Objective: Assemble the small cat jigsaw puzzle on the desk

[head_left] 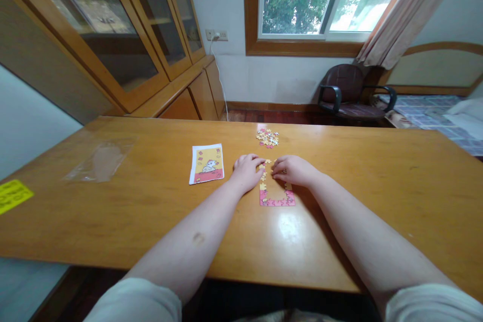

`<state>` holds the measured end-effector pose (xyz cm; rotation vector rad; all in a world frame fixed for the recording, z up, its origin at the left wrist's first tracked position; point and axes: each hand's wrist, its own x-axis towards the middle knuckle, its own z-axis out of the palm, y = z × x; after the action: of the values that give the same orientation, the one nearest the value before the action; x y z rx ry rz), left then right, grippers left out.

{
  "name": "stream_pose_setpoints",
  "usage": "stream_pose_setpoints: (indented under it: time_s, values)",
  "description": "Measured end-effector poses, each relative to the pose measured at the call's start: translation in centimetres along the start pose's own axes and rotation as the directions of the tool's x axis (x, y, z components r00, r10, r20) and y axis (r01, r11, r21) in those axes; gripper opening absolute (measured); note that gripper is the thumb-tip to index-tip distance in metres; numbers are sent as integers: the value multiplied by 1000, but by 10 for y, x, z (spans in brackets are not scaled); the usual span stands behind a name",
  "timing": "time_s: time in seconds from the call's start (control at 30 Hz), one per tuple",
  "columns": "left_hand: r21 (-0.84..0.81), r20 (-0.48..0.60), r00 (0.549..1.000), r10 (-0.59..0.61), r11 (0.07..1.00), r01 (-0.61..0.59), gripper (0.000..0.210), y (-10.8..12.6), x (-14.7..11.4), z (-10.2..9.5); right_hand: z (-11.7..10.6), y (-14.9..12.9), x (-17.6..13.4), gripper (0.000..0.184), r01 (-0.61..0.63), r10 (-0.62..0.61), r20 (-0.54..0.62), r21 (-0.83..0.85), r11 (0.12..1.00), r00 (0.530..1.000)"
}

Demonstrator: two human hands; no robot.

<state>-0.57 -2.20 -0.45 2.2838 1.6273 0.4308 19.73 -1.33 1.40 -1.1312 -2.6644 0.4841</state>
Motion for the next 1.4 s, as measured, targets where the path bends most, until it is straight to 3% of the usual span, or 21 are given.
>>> stream_pose_setpoints:
  time_s: [0.2, 0.7, 0.87, 1.2, 1.4]
  values:
    - [-6, -6, 1000, 7, 1000, -7, 35, 0, 0, 1, -1, -2, 1, 16, -166, 166, -6, -44, 985, 986]
    - [-3, -1, 1000, 1, 1000, -1, 35, 0, 0, -1, -1, -16, 5, 20, -178, 179, -2, -131, 975, 984]
    - [-7, -4, 1000, 3, 1000, -3, 36, 1, 0, 0, 5, -16, 5, 25, -184, 177, -54, -172, 968, 983]
    - [-14, -2, 1000, -1, 1000, 1, 36, 0, 0, 0, 7, -13, 5, 22, -181, 173, -73, -122, 976, 982]
    - [-19, 8, 1000, -9, 1000, 9, 36, 3, 0, -2, 6, -10, 5, 19, -241, 236, -62, -92, 966, 970]
